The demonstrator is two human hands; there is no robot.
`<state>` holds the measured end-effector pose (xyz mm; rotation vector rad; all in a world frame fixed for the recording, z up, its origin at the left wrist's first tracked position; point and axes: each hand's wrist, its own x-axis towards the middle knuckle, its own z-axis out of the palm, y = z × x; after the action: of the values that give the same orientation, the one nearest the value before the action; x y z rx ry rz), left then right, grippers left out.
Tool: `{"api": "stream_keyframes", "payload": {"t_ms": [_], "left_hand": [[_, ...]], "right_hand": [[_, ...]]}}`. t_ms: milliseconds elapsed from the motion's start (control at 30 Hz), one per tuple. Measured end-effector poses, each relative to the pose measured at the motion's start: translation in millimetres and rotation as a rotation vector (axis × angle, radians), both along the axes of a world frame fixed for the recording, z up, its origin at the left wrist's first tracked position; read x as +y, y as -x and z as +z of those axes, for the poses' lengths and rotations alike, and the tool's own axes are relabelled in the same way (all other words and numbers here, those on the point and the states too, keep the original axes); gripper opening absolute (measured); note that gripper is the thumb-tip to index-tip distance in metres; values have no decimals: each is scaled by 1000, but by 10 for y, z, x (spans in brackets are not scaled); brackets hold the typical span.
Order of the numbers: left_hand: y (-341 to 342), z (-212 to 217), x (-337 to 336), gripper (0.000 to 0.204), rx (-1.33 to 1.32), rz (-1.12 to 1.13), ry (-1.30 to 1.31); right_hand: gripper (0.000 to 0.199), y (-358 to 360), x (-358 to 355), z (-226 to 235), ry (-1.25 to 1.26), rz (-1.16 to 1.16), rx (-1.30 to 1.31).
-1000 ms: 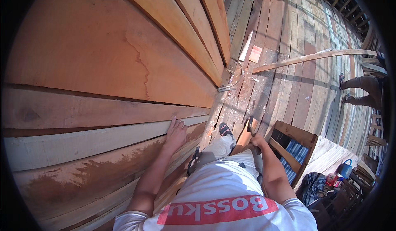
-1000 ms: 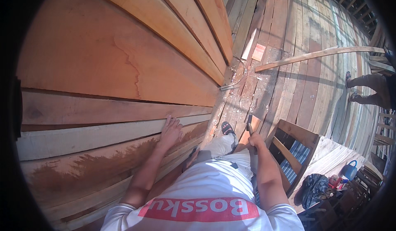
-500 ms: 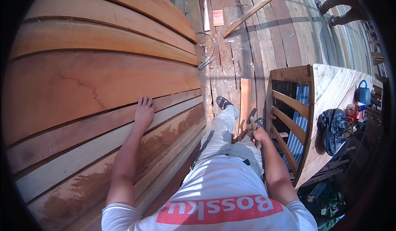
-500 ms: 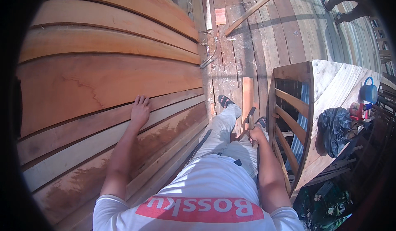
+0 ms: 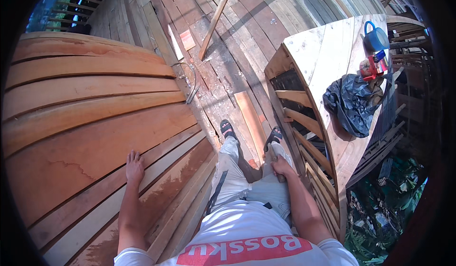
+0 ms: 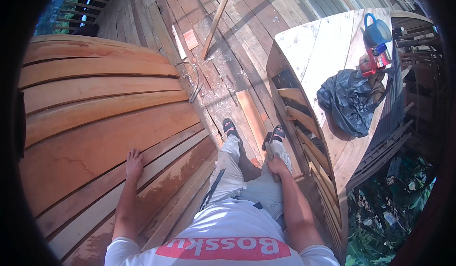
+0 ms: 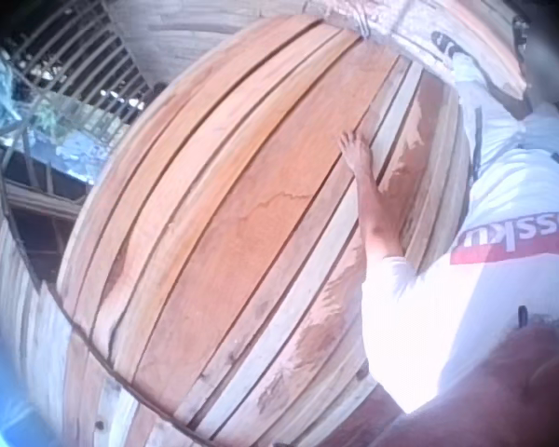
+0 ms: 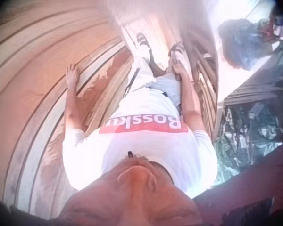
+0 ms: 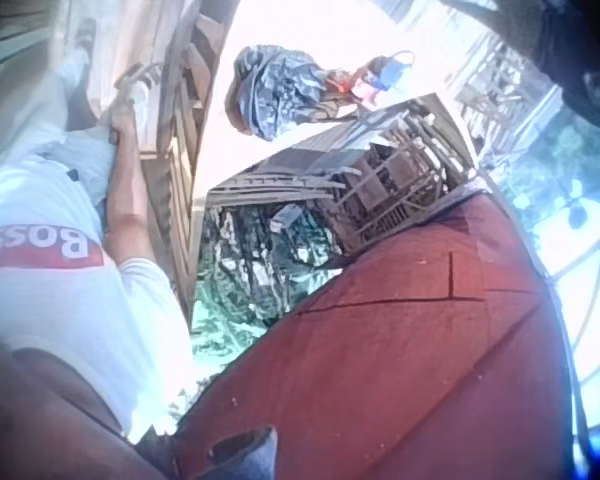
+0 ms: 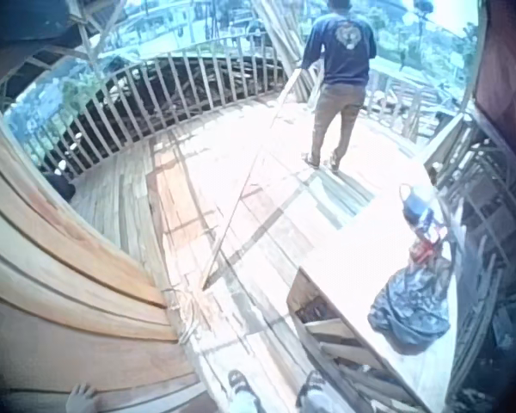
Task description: The person installs wooden panels onto a curved wall structure using a hammer and nails. They position the panels, hammer nails into place, and occasionally retrieve more nails from a bag. Another person is visible in the background assisting with the construction.
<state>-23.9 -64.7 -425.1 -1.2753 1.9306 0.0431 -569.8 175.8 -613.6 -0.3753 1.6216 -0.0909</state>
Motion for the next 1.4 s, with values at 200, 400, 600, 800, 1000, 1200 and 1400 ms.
{"api": "stream_keyframes", "payload": {"t_ms": [200, 400, 600, 800, 1000, 1200, 1400], "left_hand": [[391, -399, -331, 27, 195, 68, -115], [3578, -651, -442, 21, 1106, -218, -219], [6620, 504, 115, 27, 1726, -765, -454], [7405, 138, -142, 23, 1088, -911, -409], [7469, -134, -116, 24, 908, -1073, -297], [7628, -118, -195, 18, 835, -1076, -380], [7761, 266, -128, 19, 842, -888, -388]], "right_hand": [[49, -147, 86, 24, -39, -145, 19], [45, -242, 207, 75, -25, -303, -24], [43, -313, 474, -9, -3, -413, -15], [39, 0, 622, -15, 90, -486, -25], [65, 475, 635, 67, 53, -406, -104], [42, 719, 852, -48, 42, -396, -119], [47, 761, 986, -131, 13, -351, -158]]}}
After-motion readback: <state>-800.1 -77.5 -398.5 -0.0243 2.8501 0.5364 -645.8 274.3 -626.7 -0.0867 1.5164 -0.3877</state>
